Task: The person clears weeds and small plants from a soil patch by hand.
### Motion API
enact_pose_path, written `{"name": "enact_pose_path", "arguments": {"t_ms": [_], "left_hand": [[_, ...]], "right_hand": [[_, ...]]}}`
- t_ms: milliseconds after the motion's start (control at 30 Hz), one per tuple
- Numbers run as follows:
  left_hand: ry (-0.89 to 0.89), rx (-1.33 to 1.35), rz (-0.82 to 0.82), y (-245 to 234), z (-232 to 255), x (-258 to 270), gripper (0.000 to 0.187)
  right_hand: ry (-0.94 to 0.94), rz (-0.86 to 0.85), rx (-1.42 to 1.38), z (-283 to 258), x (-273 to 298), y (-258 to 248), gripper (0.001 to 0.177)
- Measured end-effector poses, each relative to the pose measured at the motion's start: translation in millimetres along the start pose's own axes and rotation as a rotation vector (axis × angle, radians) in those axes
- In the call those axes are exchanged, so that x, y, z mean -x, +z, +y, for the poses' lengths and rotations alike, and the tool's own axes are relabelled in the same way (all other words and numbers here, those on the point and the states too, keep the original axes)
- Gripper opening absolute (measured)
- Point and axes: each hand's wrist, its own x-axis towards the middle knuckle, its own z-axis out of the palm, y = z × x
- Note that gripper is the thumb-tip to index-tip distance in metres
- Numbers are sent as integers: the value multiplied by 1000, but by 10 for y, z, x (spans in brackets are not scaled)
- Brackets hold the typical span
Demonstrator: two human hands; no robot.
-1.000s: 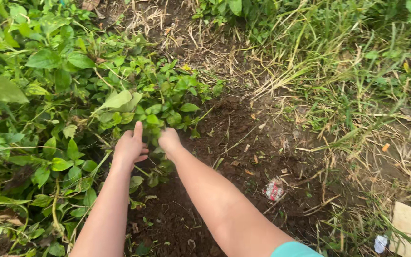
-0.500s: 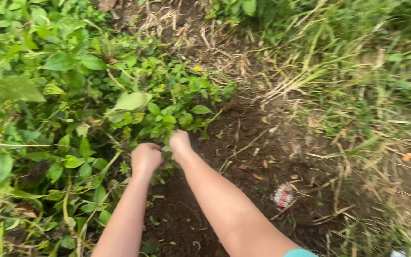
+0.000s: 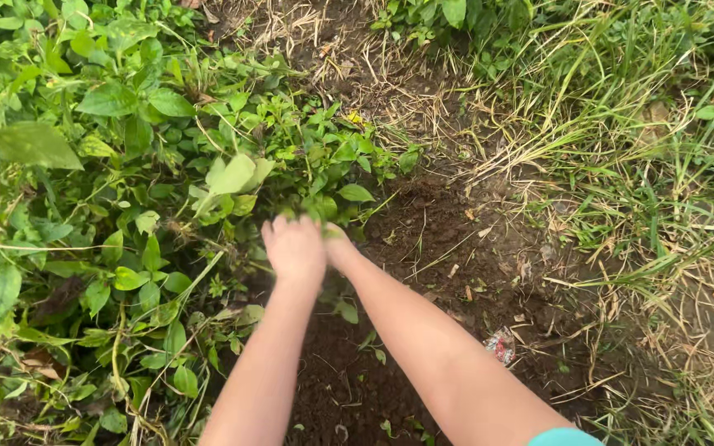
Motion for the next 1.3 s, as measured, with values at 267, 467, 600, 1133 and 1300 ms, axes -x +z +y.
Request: {"name": "enact_pose_path", "arguments": {"t_ms": [267,467,600,1133,1300], "left_hand": [[-100,-490,-739,-382,-79,290,26],[-51,-385,-625,-116,-281,227,29],[-48,-427,-638,13,-336,334,27],[-177,273,21,-101,-336,352,24],[-354,460,-33,611,-256,-118,37]], "right_hand": [[546,-164,-252,6,-654,23,26],[313,100,-35,-146,-326,188,42],[272,190,-7,-166,-128,233,40],[309,219,-282,57,-248,427,39],[110,-43,-106,490,-573,193,33]]}}
